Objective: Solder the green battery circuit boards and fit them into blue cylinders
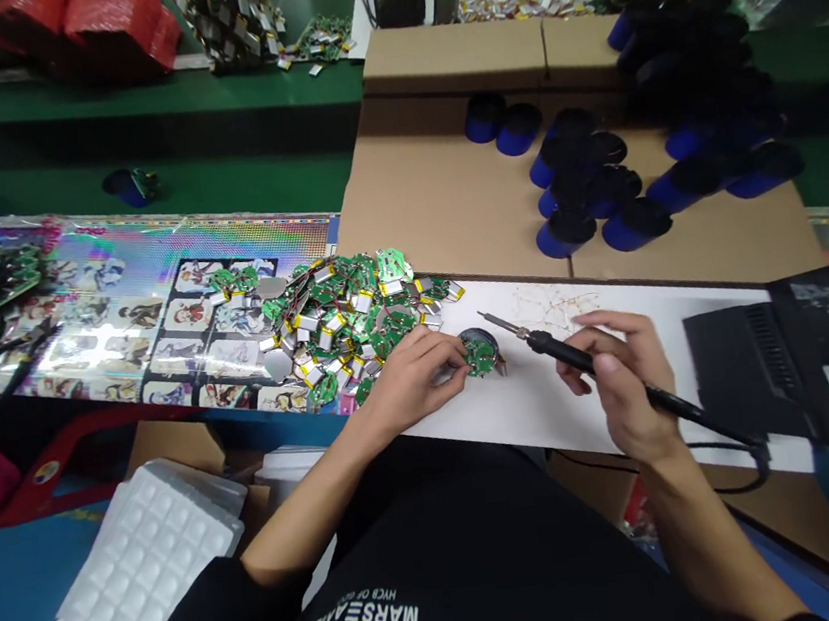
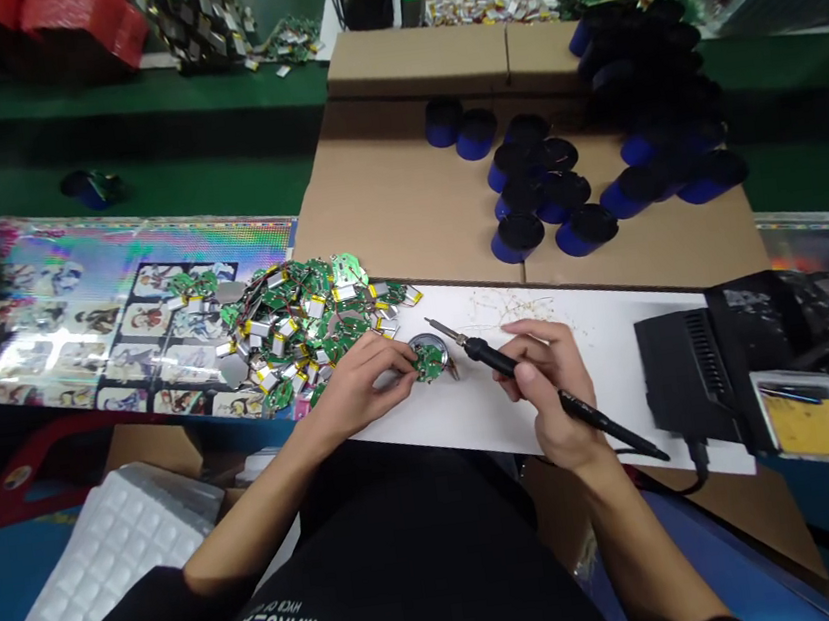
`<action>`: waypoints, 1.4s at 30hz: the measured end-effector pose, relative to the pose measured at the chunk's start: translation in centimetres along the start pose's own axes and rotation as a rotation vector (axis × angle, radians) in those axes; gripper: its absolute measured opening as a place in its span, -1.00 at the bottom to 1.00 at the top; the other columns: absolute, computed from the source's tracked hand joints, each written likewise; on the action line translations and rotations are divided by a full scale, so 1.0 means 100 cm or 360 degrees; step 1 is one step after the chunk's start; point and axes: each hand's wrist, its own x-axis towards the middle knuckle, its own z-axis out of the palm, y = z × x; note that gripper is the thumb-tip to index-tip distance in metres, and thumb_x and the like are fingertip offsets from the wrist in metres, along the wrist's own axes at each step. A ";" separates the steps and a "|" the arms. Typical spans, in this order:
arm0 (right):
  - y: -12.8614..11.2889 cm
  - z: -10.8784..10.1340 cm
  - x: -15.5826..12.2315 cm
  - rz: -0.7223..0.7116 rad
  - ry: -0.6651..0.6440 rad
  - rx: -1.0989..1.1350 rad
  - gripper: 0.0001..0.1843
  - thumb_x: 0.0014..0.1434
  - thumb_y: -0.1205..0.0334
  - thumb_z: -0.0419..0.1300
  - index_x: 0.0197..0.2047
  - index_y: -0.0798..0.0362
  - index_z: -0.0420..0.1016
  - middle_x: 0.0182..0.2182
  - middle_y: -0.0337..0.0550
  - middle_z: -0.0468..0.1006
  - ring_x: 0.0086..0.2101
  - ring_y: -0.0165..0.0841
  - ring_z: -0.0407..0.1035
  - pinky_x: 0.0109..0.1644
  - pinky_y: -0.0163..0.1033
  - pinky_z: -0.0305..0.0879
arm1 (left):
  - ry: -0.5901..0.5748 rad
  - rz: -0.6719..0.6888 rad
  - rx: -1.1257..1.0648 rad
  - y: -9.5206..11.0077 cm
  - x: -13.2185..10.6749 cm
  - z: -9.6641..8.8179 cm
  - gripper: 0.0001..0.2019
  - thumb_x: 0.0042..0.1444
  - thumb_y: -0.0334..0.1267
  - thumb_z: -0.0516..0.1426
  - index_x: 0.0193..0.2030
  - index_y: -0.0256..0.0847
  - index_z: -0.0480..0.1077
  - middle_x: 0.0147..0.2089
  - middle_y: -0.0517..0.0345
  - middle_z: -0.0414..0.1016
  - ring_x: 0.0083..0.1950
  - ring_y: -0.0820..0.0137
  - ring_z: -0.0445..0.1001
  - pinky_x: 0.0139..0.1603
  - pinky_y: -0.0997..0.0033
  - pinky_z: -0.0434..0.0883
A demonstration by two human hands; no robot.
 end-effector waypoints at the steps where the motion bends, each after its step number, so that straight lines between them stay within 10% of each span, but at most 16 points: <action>1: -0.001 -0.004 0.000 0.0031 -0.0006 -0.0093 -0.63 0.35 -0.10 0.30 0.04 -0.03 0.57 -0.43 -0.21 0.59 -0.51 -0.36 0.44 -0.51 -0.27 0.34 | -0.0013 -0.0015 0.0004 0.000 0.001 -0.001 -0.95 0.32 -0.33 0.16 -0.19 -0.11 0.45 -0.06 0.05 0.65 -0.05 0.24 0.53 0.11 0.14 0.37; 10: -0.002 -0.014 -0.010 -0.0047 0.0234 -0.0371 -0.89 0.30 0.15 0.40 -0.22 -0.01 0.71 -0.53 -0.25 0.59 -0.60 -0.42 0.45 -0.59 -0.34 0.34 | -0.0240 0.0105 0.0028 -0.001 0.014 -0.015 -0.91 0.37 -0.32 0.13 -0.16 -0.11 0.46 -0.10 0.06 0.61 -0.02 0.24 0.50 0.10 0.19 0.39; 16: -0.005 -0.004 -0.009 -0.0195 0.0179 -0.0100 -0.75 0.42 0.09 0.28 0.08 -0.02 0.61 -0.26 -0.12 0.74 -0.48 -0.32 0.61 -0.55 -0.25 0.47 | -0.0289 0.0259 0.0105 0.000 0.020 -0.020 -0.88 0.40 -0.32 0.13 -0.17 -0.16 0.48 0.03 0.06 0.65 0.01 0.29 0.50 0.14 0.22 0.44; 20: 0.002 0.012 -0.014 -0.0378 0.0090 -0.0261 -0.63 0.54 0.05 0.07 0.28 -0.04 0.48 -0.12 -0.03 0.76 -0.37 -0.27 0.68 -0.38 -0.17 0.62 | -0.0214 0.0242 0.0264 0.004 0.017 -0.014 -0.89 0.42 -0.30 0.13 -0.12 -0.18 0.49 -0.01 0.07 0.65 -0.02 0.29 0.47 0.12 0.23 0.43; 25: 0.023 0.034 -0.008 -0.0728 -0.0263 -0.0697 -0.63 0.34 0.45 0.29 0.16 -0.05 0.53 0.01 -0.02 0.71 0.04 -0.14 0.60 0.13 0.04 0.62 | -0.0120 0.0190 0.0352 0.008 0.010 -0.007 -0.89 0.44 -0.28 0.14 -0.11 -0.20 0.49 -0.01 0.07 0.63 -0.02 0.29 0.46 0.11 0.22 0.42; 30: 0.036 0.046 -0.008 -0.0786 -0.0273 -0.0762 -0.54 0.28 0.53 0.32 0.17 -0.03 0.47 -0.08 -0.03 0.68 -0.03 -0.17 0.55 0.04 0.00 0.62 | -0.0094 0.0130 0.0284 0.008 0.007 -0.004 -0.90 0.44 -0.29 0.13 -0.10 -0.20 0.46 -0.04 0.06 0.63 0.00 0.29 0.49 0.12 0.20 0.42; 37: 0.034 0.055 -0.020 -0.0777 -0.0072 -0.0881 -0.56 0.25 0.45 0.41 0.14 -0.04 0.47 -0.14 -0.05 0.70 -0.11 -0.14 0.56 -0.03 0.02 0.58 | -0.0305 0.0116 -0.0011 -0.001 0.017 -0.015 -0.91 0.45 -0.28 0.12 -0.09 -0.16 0.45 -0.01 0.07 0.63 0.04 0.30 0.51 0.15 0.19 0.43; 42: 0.017 0.035 -0.016 -0.0397 -0.0046 -0.0425 -0.73 0.49 0.04 0.16 0.13 -0.06 0.51 -0.35 -0.16 0.64 -0.34 -0.25 0.55 -0.26 -0.12 0.51 | -0.0396 0.0118 -0.0092 -0.004 0.024 -0.024 -0.90 0.43 -0.30 0.13 -0.14 -0.17 0.45 -0.01 0.07 0.63 0.04 0.32 0.52 0.16 0.21 0.43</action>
